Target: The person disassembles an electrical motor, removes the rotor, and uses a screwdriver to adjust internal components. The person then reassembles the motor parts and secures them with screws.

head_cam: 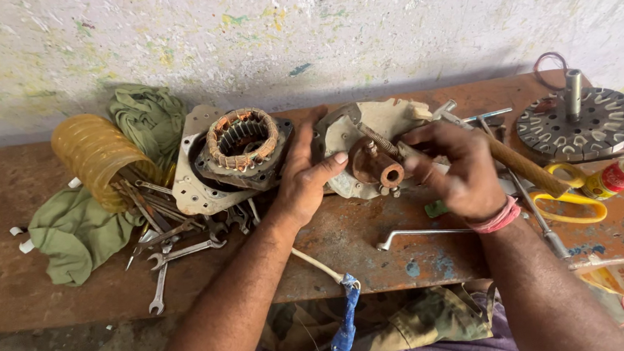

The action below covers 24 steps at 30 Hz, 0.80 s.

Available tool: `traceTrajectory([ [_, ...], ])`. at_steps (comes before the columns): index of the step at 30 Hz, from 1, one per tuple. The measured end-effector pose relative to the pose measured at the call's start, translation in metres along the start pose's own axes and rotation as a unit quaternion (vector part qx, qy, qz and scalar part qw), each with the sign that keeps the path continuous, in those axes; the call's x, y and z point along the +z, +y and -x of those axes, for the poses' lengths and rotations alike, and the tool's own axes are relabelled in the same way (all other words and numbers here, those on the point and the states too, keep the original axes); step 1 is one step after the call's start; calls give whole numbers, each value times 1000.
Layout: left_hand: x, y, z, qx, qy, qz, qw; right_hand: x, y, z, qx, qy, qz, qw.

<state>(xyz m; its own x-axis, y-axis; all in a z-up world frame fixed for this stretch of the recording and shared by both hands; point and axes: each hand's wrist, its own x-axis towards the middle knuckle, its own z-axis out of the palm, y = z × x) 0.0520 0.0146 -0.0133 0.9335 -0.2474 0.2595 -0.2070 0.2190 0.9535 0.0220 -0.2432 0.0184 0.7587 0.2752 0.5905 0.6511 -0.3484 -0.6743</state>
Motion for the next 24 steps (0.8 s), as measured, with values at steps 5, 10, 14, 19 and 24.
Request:
traceTrajectory([
  [5,2,1,3,40,7,-69,997,-8,-11,-2,-35,-25,37,998],
  [10,3,0,5,72,4,-106,992,-10,-17,1,-84,61,111,988],
  [14,4,1,5,61,-14,-14,998,-4,-11,-2,-59,36,73,995],
  [19,5,1,4,63,-21,-16,998,0,-9,-2,17,26,94,995],
  [24,3,0,4,55,-23,0,998,1,-17,-6,57,20,106,992],
])
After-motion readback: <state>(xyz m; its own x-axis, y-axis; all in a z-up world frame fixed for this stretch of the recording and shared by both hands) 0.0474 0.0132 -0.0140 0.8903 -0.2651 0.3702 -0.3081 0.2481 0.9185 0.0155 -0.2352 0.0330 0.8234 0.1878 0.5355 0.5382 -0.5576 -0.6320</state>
